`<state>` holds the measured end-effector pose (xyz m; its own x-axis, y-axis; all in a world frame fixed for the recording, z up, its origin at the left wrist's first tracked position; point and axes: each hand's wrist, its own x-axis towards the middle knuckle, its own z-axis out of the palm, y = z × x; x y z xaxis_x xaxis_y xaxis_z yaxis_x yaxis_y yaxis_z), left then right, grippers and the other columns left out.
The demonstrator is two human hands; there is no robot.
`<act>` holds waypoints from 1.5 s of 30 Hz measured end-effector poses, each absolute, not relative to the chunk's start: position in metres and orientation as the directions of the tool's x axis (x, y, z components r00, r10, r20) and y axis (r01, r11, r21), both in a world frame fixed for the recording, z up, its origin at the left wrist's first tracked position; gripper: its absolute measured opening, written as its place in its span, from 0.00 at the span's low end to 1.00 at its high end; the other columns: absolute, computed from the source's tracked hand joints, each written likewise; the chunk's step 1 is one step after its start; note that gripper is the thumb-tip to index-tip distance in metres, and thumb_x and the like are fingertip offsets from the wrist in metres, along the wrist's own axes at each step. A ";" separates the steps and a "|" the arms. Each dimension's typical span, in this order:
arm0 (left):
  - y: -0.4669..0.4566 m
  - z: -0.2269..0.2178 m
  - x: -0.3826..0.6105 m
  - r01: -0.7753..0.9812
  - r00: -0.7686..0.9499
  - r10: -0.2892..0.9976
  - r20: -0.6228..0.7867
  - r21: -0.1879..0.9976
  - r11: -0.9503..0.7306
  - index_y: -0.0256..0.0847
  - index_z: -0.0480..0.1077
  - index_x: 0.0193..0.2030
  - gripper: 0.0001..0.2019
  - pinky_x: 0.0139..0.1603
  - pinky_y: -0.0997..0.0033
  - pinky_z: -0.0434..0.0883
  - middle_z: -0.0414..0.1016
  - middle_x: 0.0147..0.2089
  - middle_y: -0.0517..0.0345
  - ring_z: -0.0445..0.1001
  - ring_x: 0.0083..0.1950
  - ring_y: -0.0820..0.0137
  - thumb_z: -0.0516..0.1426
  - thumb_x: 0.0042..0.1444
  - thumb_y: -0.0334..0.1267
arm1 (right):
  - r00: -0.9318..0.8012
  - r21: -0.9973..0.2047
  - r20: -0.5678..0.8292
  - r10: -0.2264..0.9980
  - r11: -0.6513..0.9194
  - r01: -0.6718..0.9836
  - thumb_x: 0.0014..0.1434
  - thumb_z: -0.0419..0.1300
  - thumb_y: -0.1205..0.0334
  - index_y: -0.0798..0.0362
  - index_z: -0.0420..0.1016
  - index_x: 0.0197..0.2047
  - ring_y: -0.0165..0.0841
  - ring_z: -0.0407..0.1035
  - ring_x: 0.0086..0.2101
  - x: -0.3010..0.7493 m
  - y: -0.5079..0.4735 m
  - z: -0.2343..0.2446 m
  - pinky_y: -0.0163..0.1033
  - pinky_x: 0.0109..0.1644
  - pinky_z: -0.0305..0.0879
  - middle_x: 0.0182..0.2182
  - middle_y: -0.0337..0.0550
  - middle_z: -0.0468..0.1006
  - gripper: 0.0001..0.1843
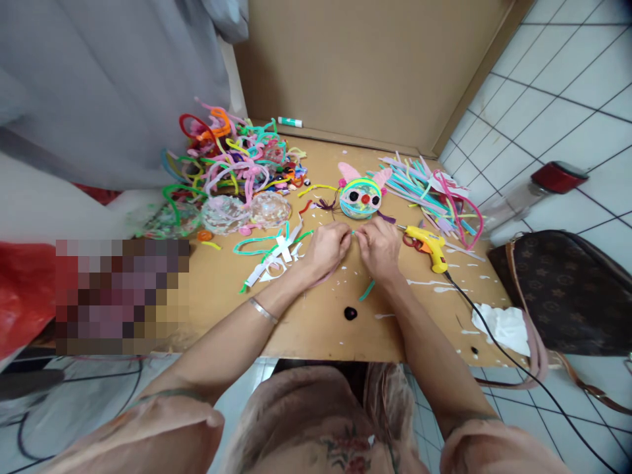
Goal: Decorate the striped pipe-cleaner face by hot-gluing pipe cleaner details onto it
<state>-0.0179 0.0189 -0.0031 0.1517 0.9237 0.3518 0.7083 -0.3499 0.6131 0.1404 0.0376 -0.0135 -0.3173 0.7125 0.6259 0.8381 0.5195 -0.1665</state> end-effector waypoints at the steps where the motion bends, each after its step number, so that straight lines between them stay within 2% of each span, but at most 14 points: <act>1: 0.020 -0.004 -0.017 0.692 0.126 0.935 0.331 0.646 -0.322 0.38 0.73 0.29 0.11 0.38 0.68 0.64 0.75 0.30 0.53 0.67 0.30 0.70 0.53 0.61 0.31 | -0.317 -0.180 0.621 0.717 0.524 0.833 0.73 0.50 0.60 0.52 0.79 0.36 0.40 0.69 0.40 0.141 0.038 -0.013 0.44 0.45 0.58 0.36 0.48 0.79 0.18; 4: 0.023 -0.007 -0.015 0.588 0.038 0.966 0.255 0.776 -0.228 0.38 0.71 0.26 0.09 0.35 0.71 0.62 0.73 0.26 0.59 0.65 0.28 0.73 0.55 0.58 0.31 | -0.323 -0.215 0.610 0.724 0.543 0.812 0.72 0.51 0.61 0.52 0.80 0.37 0.40 0.70 0.41 0.142 0.039 -0.013 0.44 0.46 0.59 0.37 0.48 0.79 0.17; 8: 0.027 -0.008 -0.014 0.321 -0.013 0.994 0.112 0.942 -0.102 0.38 0.71 0.27 0.07 0.30 0.74 0.61 0.71 0.23 0.62 0.65 0.26 0.75 0.57 0.55 0.32 | -0.312 -0.232 0.611 0.727 0.542 0.808 0.71 0.51 0.62 0.52 0.80 0.38 0.41 0.70 0.41 0.142 0.039 -0.012 0.45 0.46 0.60 0.38 0.49 0.79 0.16; 13: 0.031 -0.006 -0.014 -0.063 0.012 0.997 -0.072 0.995 0.072 0.36 0.71 0.26 0.04 0.29 0.76 0.65 0.70 0.20 0.63 0.65 0.22 0.78 0.59 0.51 0.28 | -0.293 -0.261 0.606 0.739 0.533 0.805 0.70 0.52 0.63 0.52 0.81 0.39 0.41 0.71 0.42 0.142 0.039 -0.012 0.45 0.47 0.62 0.38 0.49 0.79 0.16; 16: 0.031 -0.004 -0.012 -0.224 0.008 0.988 -0.156 0.962 0.154 0.35 0.72 0.26 0.05 0.31 0.76 0.69 0.72 0.22 0.62 0.67 0.23 0.79 0.59 0.50 0.25 | -0.260 -0.333 0.606 0.752 0.536 0.776 0.68 0.54 0.63 0.52 0.82 0.39 0.40 0.72 0.40 0.142 0.040 -0.011 0.45 0.47 0.66 0.37 0.48 0.79 0.14; 20: 0.031 -0.001 -0.011 -0.417 0.050 0.961 -0.273 0.868 0.269 0.33 0.73 0.28 0.06 0.32 0.78 0.72 0.75 0.24 0.61 0.70 0.24 0.81 0.61 0.53 0.23 | -0.172 -0.521 0.591 0.788 0.536 0.664 0.65 0.56 0.61 0.50 0.82 0.37 0.38 0.74 0.38 0.140 0.040 -0.011 0.44 0.46 0.71 0.35 0.46 0.80 0.12; 25: 0.032 0.006 -0.010 -0.666 0.099 0.910 -0.403 0.653 0.361 0.32 0.71 0.28 0.11 0.33 0.85 0.73 0.75 0.26 0.58 0.73 0.26 0.82 0.57 0.61 0.20 | 0.045 -0.804 0.509 0.860 0.456 0.382 0.58 0.62 0.54 0.51 0.82 0.39 0.35 0.75 0.34 0.134 0.044 -0.018 0.42 0.41 0.74 0.35 0.44 0.81 0.12; 28: 0.031 0.009 -0.008 -0.753 0.145 0.896 -0.421 0.540 0.376 0.33 0.71 0.29 0.12 0.27 0.88 0.70 0.74 0.26 0.58 0.71 0.23 0.83 0.55 0.64 0.21 | 0.109 -0.909 0.386 0.916 0.358 0.213 0.51 0.66 0.51 0.51 0.81 0.36 0.34 0.74 0.31 0.130 0.045 -0.023 0.42 0.38 0.74 0.33 0.44 0.82 0.14; 33: 0.025 0.005 -0.001 -0.791 0.224 0.898 -0.379 0.468 0.394 0.35 0.69 0.30 0.10 0.23 0.90 0.66 0.70 0.24 0.65 0.67 0.21 0.86 0.60 0.61 0.21 | 0.131 -0.964 0.261 0.956 0.252 0.080 0.45 0.71 0.48 0.52 0.81 0.31 0.33 0.73 0.29 0.124 0.044 -0.027 0.41 0.38 0.74 0.29 0.42 0.82 0.17; 37: 0.023 0.002 0.002 -0.769 0.258 0.886 -0.385 0.474 0.429 0.34 0.70 0.31 0.08 0.22 0.90 0.64 0.70 0.24 0.64 0.67 0.21 0.86 0.61 0.61 0.22 | 0.143 -0.951 0.308 0.941 0.299 0.085 0.47 0.70 0.46 0.51 0.79 0.30 0.33 0.73 0.29 0.125 0.044 -0.026 0.42 0.38 0.75 0.28 0.40 0.81 0.16; 45: 0.023 0.006 -0.001 -0.779 0.300 0.862 -0.407 0.417 0.468 0.33 0.71 0.31 0.10 0.22 0.89 0.63 0.68 0.24 0.64 0.65 0.21 0.86 0.57 0.64 0.22 | 0.065 -0.923 0.384 0.921 0.381 0.050 0.50 0.69 0.48 0.49 0.80 0.32 0.35 0.76 0.35 0.126 0.044 -0.023 0.44 0.43 0.76 0.33 0.41 0.81 0.14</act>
<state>-0.0008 0.0232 0.0059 0.3004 0.8624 -0.4074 -0.7793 0.4682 0.4166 0.1257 0.0436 -0.0229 0.0655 0.9210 0.3840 0.0499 0.3813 -0.9231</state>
